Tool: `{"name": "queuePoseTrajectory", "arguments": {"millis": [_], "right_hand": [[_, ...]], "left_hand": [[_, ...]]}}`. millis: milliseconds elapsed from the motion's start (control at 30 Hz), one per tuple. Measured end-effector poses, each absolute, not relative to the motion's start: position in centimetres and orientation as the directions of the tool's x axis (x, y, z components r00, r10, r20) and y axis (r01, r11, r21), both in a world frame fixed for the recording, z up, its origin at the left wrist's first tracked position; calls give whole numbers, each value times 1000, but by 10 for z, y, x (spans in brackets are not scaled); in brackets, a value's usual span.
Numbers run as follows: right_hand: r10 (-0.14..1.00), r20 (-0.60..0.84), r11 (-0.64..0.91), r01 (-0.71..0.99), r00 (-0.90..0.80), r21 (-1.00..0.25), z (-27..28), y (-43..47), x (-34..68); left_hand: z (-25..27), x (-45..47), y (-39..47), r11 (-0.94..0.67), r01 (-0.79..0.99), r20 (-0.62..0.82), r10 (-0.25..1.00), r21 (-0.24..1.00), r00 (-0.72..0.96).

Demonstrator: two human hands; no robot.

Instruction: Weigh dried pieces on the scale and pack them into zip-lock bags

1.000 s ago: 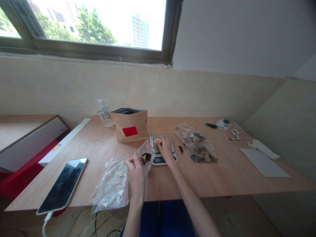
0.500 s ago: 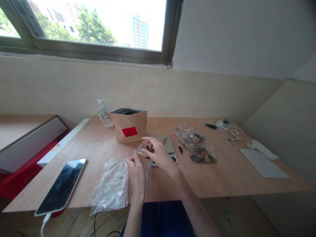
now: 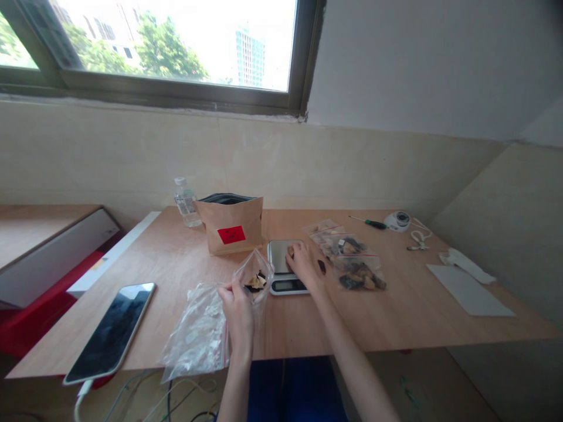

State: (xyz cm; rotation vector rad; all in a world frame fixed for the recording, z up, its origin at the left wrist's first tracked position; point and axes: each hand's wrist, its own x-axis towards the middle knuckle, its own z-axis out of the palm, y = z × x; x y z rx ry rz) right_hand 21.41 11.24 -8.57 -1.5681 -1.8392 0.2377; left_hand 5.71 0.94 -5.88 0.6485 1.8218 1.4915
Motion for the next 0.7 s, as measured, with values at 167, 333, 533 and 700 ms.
{"name": "queuePoseTrajectory", "arguments": {"millis": [167,333,533,700], "right_hand": [[924,382,249,770,-7,-587,-90,110,217],[899,436,395,501,-38,-770,-39,88,198],[873,458,488,309,-167,-816,-8,65,196],[915,371,403,330,-159,-854,-36,59,211]], "left_hand": [[-57,62,7,212,-41,-192,763,976,-617],[-59,67,8,201,-5,-165,788,980,-593],[-59,66,9,196,-43,-182,776,980,-604],[-50,58,6,185,-122,-222,810,975,-543]]}}
